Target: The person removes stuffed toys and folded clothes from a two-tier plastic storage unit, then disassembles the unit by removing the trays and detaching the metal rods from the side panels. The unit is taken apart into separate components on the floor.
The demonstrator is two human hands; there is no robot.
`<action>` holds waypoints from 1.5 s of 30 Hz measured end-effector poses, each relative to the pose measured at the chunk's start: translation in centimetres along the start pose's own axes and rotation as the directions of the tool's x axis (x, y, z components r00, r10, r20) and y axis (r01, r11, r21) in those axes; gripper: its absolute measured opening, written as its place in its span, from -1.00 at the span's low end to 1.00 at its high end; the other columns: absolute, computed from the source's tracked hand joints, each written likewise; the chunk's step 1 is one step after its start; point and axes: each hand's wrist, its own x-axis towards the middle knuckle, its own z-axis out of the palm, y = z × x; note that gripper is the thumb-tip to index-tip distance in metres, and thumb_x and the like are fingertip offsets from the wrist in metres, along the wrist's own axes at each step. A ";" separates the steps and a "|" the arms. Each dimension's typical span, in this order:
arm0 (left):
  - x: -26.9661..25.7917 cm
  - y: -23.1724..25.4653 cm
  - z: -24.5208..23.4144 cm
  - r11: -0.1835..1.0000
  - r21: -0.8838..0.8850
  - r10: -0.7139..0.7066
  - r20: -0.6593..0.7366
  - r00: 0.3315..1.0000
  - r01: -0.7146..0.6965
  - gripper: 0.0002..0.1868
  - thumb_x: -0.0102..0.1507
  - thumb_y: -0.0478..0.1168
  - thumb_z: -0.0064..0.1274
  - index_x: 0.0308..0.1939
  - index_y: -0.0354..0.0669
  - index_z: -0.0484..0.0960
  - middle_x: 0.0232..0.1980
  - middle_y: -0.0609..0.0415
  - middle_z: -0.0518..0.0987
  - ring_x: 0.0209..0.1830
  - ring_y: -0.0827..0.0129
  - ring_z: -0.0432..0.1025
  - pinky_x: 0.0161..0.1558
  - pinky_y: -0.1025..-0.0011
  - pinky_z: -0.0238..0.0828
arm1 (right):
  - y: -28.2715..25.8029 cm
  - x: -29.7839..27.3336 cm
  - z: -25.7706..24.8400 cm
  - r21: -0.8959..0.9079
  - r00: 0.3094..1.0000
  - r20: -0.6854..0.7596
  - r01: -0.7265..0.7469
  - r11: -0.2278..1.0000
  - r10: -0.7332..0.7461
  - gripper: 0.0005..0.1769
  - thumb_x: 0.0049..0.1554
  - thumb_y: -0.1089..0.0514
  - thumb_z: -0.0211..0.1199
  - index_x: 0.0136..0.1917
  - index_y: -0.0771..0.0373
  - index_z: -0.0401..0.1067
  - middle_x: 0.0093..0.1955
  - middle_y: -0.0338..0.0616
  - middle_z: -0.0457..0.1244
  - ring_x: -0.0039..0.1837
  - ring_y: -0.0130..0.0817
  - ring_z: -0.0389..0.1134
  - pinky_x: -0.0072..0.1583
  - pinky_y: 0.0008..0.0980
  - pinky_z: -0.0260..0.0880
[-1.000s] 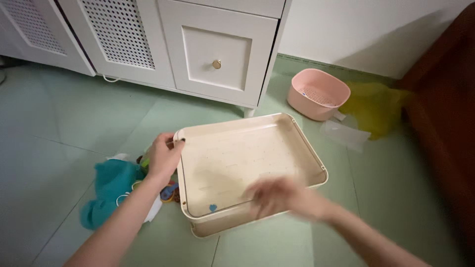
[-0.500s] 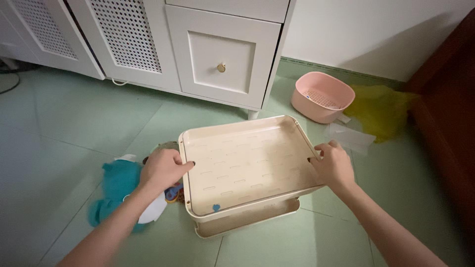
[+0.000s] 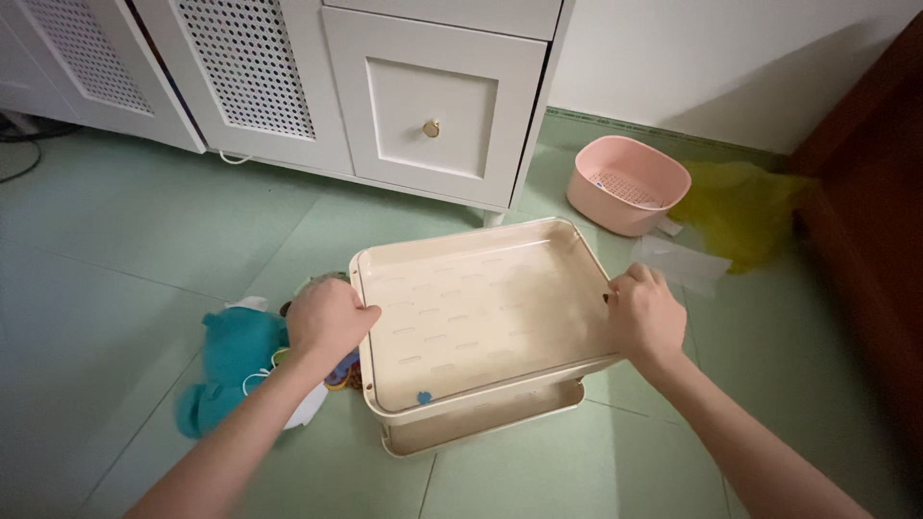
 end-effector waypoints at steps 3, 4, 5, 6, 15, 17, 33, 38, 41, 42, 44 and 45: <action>0.5 -0.9 0.6 0.997 -0.076 0.001 -0.005 1.000 -0.001 -0.70 0.08 -0.02 0.23 -0.56 -0.19 0.77 -0.58 -0.09 0.62 -0.57 0.15 0.55 -0.38 0.23 0.51 | 0.1 0.4 -0.1 0.099 0.995 0.029 -0.097 0.990 0.095 -0.86 0.12 0.17 0.24 -0.09 0.17 0.60 0.04 -0.17 0.36 0.09 -0.10 0.40 0.04 -0.08 0.45; 0.6 -1.2 0.7 0.995 -0.100 0.017 -0.032 0.999 -0.020 -0.70 0.06 -0.03 0.26 -0.55 -0.22 0.78 -0.57 -0.11 0.61 -0.57 0.14 0.53 -0.37 0.24 0.49 | 0.3 0.6 -0.2 0.137 0.989 0.063 -0.142 0.980 0.134 -0.86 0.13 0.16 0.26 -0.08 0.20 0.60 0.05 -0.15 0.36 0.04 -0.08 0.41 0.05 -0.08 0.44; 0.7 -1.4 0.8 0.987 -0.162 -0.001 -0.016 1.000 -0.002 -0.70 0.05 -0.02 0.26 -0.54 -0.20 0.78 -0.57 -0.07 0.63 -0.58 0.19 0.55 -0.37 0.25 0.50 | 0.5 0.6 -0.3 0.173 0.980 0.098 -0.186 0.967 0.171 -0.85 0.13 0.16 0.28 -0.06 0.22 0.60 0.06 -0.13 0.36 -0.01 -0.05 0.43 0.05 -0.07 0.44; 0.7 -1.5 0.7 0.975 -0.222 -0.017 0.001 1.000 0.017 -0.71 0.05 -0.02 0.25 -0.53 -0.19 0.79 -0.57 -0.02 0.65 -0.59 0.23 0.56 -0.38 0.26 0.51 | 0.6 0.6 -0.4 0.212 0.988 0.058 -0.149 0.966 0.140 -0.85 0.12 0.18 0.29 -0.07 0.24 0.60 0.04 -0.11 0.37 -0.01 -0.04 0.42 0.05 -0.08 0.44; -0.3 -0.2 -3.9 0.932 -0.354 0.035 -0.116 0.993 -0.074 -0.71 0.19 -0.07 0.16 -0.46 -0.25 0.68 -0.55 -0.01 0.67 -0.54 0.28 0.62 -0.35 0.30 0.54 | 0.2 1.6 -4.6 0.418 0.984 -0.056 -0.129 0.899 0.167 -0.84 0.11 0.25 0.31 -0.03 0.33 0.59 0.04 -0.04 0.37 -0.15 -0.17 0.41 0.00 -0.20 0.41; -0.7 0.2 -5.1 0.938 -0.297 0.107 -0.247 0.963 -0.180 -0.69 0.21 -0.09 0.15 -0.47 -0.28 0.65 -0.53 -0.05 0.65 -0.51 0.21 0.61 -0.34 0.26 0.52 | -0.3 2.0 -5.8 0.398 0.982 -0.059 -0.140 0.907 0.177 -0.83 0.09 0.25 0.34 -0.04 0.34 0.59 0.02 -0.05 0.37 -0.15 -0.21 0.41 -0.02 -0.21 0.41; -1.4 -3.4 -9.2 0.860 -0.502 -0.037 -0.240 0.970 -0.091 -0.79 0.31 -0.31 -0.01 -0.39 -0.37 0.51 -0.48 -0.08 0.66 -0.41 0.30 0.67 -0.37 0.37 0.57 | -3.3 1.0 -6.0 0.677 0.995 0.088 -0.091 0.731 0.043 -0.70 0.16 0.14 0.18 0.07 0.34 0.55 -0.01 -0.05 0.35 -0.13 -0.30 0.41 -0.04 -0.25 0.45; -1.0 -7.2 -9.4 0.857 -0.515 -0.099 -0.224 0.970 -0.031 -0.87 0.35 -0.34 -0.04 -0.29 -0.32 0.52 -0.40 -0.09 0.66 -0.38 0.29 0.65 -0.39 0.38 0.57 | -0.8 0.5 -4.3 0.789 0.971 0.202 -0.084 0.609 -0.126 -0.58 0.31 0.03 -0.10 0.21 0.32 0.43 0.01 -0.03 0.35 0.03 -0.25 0.40 0.11 -0.28 0.44; -1.0 -10.6 -9.8 0.765 -0.641 -0.131 -0.241 0.961 -0.056 -0.87 0.37 -0.37 -0.06 -0.27 -0.38 0.48 -0.36 -0.13 0.64 -0.36 0.28 0.64 -0.37 0.38 0.57 | -0.2 -1.4 -3.4 0.543 0.733 0.007 0.568 0.619 -0.680 -0.57 0.13 0.01 0.22 0.14 0.37 0.46 0.09 0.04 0.34 0.14 -0.10 0.38 0.13 -0.16 0.36; -1.2 -12.0 -10.0 0.777 -0.629 -0.150 -0.239 0.959 -0.035 -0.87 0.38 -0.37 -0.07 -0.26 -0.38 0.49 -0.36 -0.13 0.64 -0.35 0.26 0.64 -0.36 0.36 0.56 | -0.2 -2.1 -3.1 0.503 0.693 0.063 0.600 0.622 -0.719 -0.57 0.08 -0.04 0.27 0.08 0.33 0.48 0.03 0.01 0.35 0.10 -0.10 0.38 0.09 -0.17 0.38; -1.8 -14.9 -10.7 0.756 -0.655 -0.171 -0.223 0.960 -0.018 -0.86 0.39 -0.35 -0.08 -0.24 -0.39 0.49 -0.33 -0.14 0.64 -0.33 0.23 0.63 -0.33 0.35 0.57 | -0.6 -3.6 -2.1 0.424 0.605 0.182 0.663 0.617 -0.775 -0.56 -0.02 -0.12 0.37 -0.03 0.25 0.51 -0.10 -0.07 0.36 0.00 -0.09 0.39 0.02 -0.19 0.42; -2.3 -16.4 -11.1 0.722 -0.692 -0.173 -0.210 0.962 -0.021 -0.85 0.40 -0.33 -0.08 -0.22 -0.39 0.48 -0.31 -0.14 0.63 -0.32 0.22 0.63 -0.30 0.36 0.59 | -0.7 -4.1 -1.7 0.377 0.630 0.213 0.652 0.658 -0.747 -0.61 0.01 -0.11 0.35 -0.05 0.21 0.51 -0.13 -0.10 0.36 -0.02 -0.13 0.40 0.00 -0.20 0.42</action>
